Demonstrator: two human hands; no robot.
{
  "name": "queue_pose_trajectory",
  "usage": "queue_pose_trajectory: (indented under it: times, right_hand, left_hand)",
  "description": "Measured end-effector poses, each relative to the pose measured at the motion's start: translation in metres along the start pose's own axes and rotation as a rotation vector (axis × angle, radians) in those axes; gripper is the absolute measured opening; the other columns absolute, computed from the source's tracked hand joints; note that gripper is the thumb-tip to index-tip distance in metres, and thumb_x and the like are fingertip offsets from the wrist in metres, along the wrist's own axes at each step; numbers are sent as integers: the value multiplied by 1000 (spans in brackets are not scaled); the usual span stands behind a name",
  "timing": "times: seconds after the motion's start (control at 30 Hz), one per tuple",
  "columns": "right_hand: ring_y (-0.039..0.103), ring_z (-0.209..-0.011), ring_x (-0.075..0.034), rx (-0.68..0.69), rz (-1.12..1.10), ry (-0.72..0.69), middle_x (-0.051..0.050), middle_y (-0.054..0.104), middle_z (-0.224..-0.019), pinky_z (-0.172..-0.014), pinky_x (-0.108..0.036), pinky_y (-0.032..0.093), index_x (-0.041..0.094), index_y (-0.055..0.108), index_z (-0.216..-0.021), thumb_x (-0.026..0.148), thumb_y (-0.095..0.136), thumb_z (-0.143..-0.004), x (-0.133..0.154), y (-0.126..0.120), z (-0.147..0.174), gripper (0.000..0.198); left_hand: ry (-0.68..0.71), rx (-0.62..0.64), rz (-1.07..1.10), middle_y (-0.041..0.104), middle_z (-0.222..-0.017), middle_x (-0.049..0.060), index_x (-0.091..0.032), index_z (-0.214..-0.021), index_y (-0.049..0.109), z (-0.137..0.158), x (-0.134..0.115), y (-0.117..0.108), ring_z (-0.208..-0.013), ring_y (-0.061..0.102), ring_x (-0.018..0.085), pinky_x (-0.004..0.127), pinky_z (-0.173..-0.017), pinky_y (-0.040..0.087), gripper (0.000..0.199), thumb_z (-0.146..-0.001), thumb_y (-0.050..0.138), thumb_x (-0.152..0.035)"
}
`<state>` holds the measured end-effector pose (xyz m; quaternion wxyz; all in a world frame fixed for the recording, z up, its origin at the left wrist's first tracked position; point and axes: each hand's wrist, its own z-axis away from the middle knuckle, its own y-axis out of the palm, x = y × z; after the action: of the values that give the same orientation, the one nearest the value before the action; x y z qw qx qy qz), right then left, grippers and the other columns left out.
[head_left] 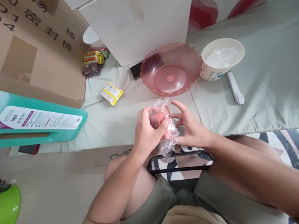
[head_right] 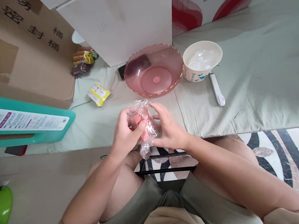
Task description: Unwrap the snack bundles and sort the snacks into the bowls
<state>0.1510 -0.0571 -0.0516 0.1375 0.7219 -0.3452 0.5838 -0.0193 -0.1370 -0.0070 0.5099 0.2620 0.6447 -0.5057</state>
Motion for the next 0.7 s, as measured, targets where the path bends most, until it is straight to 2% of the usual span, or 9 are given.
queue_pose_trajectory:
  times: [0.1,0.17,0.27,0.33,0.4,0.43,0.5,0.6,0.7]
  right_hand:
    - [42,-143,-37,90,-49,16,-16,30,-157,-97,-50,59,36,14,-159,41,83,-76,0,3,-3,108]
    - [40,-145,-37,100,-111,8,-14,29,-157,-102,-51,57,38,19,-156,42,83,-75,1,2,-3,103]
    - [54,-132,-31,86,-241,-3,-11,37,-150,-98,-47,58,40,27,-148,45,82,-76,6,-3,-2,91]
    - [62,-118,-27,66,-283,7,-8,48,-140,-92,-43,60,40,31,-141,47,82,-76,11,-7,-1,83]
    - [64,-111,-25,45,-302,19,-6,53,-133,-87,-40,61,39,34,-138,49,82,-76,15,-11,-1,79]
    - [65,-110,-25,42,-314,28,-6,54,-132,-85,-39,61,39,34,-137,51,81,-77,16,-13,-1,78]
    - [66,-108,-25,59,-332,57,-7,55,-131,-84,-40,61,38,31,-137,54,79,-78,17,-16,-1,78]
    - [66,-106,-26,58,-301,84,-8,55,-129,-83,-42,61,38,28,-137,54,79,-77,16,-18,-2,80]
    - [63,-111,-28,-9,-246,43,-8,53,-131,-86,-44,60,38,30,-138,55,78,-78,14,-18,-3,78]
  left_hand:
    - [-33,147,-55,61,-125,12,-22,-122,59,-3,2,-10,-100,64,22,34,-80,54,52,-78,78,-43]
    - [33,257,31,61,-128,11,-23,-125,61,-5,2,-18,-93,64,19,30,-74,53,52,-79,76,-43]
    - [79,301,253,62,-123,7,-30,-129,59,-9,3,-28,-75,61,12,27,-65,51,54,-79,75,-46]
    - [41,217,408,64,-114,3,-37,-135,52,-13,4,-31,-65,56,9,25,-60,49,64,-77,77,-48]
    - [-24,132,515,65,-108,2,-41,-139,45,-17,4,-30,-65,57,10,24,-59,49,70,-77,76,-53]
    - [-61,139,554,65,-108,2,-40,-139,45,-20,3,-29,-69,60,11,25,-60,50,69,-78,73,-57]
    - [-129,274,604,66,-108,4,-39,-137,48,-22,0,-26,-80,66,17,27,-63,54,67,-79,71,-63]
    - [-155,480,583,67,-107,4,-40,-135,52,-22,-5,-21,-84,67,19,30,-66,56,61,-80,75,-55]
    - [-88,477,522,66,-104,2,-40,-131,56,-20,-5,-14,-80,63,16,29,-69,56,45,-89,70,-45]
